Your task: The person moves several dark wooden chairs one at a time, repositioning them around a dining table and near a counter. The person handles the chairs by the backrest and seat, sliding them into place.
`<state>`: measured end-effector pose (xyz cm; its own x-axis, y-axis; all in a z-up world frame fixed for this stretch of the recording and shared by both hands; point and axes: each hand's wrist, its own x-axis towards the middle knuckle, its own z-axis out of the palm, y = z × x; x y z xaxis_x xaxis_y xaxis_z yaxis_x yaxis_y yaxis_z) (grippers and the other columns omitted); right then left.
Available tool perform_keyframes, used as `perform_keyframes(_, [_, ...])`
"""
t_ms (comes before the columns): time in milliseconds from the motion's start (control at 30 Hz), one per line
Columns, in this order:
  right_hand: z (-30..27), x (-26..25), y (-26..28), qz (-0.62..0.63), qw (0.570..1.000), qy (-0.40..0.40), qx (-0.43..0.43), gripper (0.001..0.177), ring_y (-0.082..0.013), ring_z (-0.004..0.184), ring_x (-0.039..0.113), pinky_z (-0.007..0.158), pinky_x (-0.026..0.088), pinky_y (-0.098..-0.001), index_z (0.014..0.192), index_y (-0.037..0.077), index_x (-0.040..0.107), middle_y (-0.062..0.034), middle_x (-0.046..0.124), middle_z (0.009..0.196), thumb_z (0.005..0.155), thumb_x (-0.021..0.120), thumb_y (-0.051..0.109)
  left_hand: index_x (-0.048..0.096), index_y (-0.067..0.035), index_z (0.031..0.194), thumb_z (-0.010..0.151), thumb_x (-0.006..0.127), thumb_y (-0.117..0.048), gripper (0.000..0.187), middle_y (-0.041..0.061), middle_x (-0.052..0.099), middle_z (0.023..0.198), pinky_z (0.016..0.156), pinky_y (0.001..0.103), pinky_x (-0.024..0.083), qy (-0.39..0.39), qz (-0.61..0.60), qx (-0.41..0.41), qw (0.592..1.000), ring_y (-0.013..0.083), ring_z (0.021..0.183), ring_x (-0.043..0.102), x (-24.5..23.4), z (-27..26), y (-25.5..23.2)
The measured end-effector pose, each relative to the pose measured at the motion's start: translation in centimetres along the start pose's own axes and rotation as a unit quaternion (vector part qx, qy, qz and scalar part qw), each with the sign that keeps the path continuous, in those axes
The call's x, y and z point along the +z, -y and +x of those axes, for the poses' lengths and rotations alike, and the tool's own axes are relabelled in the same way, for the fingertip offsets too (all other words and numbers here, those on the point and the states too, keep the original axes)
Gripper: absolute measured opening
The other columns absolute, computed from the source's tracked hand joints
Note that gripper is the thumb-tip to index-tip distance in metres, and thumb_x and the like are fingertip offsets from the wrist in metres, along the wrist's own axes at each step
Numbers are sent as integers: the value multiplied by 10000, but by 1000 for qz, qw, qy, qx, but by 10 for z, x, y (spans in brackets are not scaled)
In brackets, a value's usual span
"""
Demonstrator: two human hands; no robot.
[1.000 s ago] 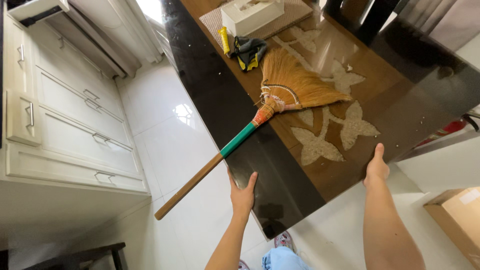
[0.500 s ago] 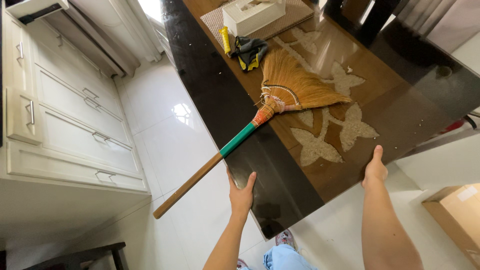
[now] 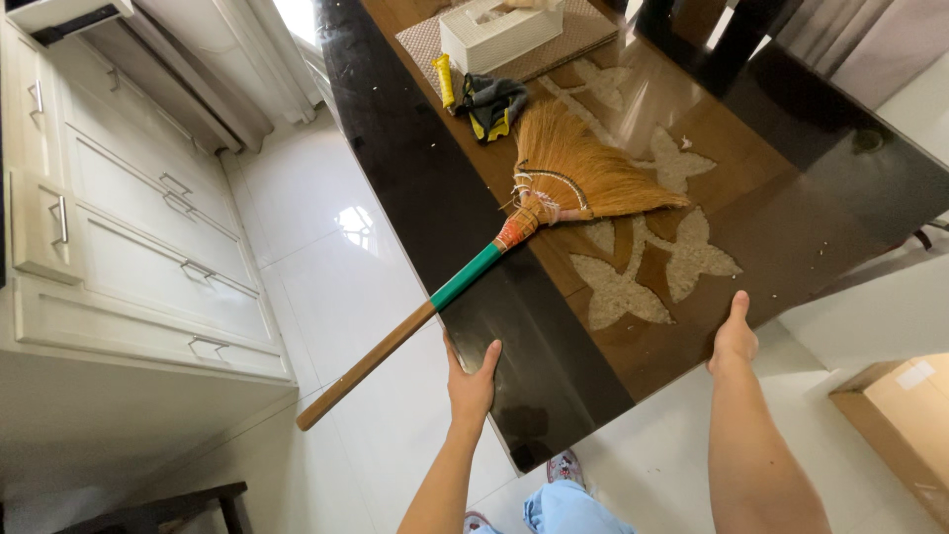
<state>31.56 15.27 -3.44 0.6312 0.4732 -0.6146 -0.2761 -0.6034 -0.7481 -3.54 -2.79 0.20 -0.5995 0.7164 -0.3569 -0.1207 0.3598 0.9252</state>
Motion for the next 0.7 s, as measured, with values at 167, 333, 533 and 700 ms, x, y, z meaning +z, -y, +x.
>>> perform_keyframes(167, [-19,-1,-3,-5,1000,-3,10,954,-277,1269,557,1024,436,-532,1391,-4,511,-66,564,1422,865,612,785,209,-221,1622,775,785,-464,1054,124,562,1484,1097,370,451,8,10,-23,1000,280,1361,551,-11,2,2])
perform_keyframes(333, [-30,0,-14,8,1000,2,3,930,-272,1249,581,1010,459,-511,1380,1,536,-65,585,1408,873,612,778,197,-234,1623,768,791,-480,1070,120,544,1495,1098,377,442,10,20,-23,999,284,1369,530,-25,8,9])
perform_keyframes(533, [-57,4,-29,-4,1000,-13,22,921,-255,1230,588,985,481,-495,1367,33,575,-29,605,1397,842,603,790,203,-226,1626,760,788,-500,1080,125,562,1478,1097,376,448,14,39,-25,999,284,1364,544,-53,17,17])
perform_keyframes(700, [-61,8,-62,13,1000,-6,4,944,-248,1223,597,973,494,-476,1373,15,582,-44,609,1400,845,621,796,234,-191,1617,775,803,-497,1061,134,556,1489,1109,378,428,12,56,16,998,284,1385,523,-83,27,25])
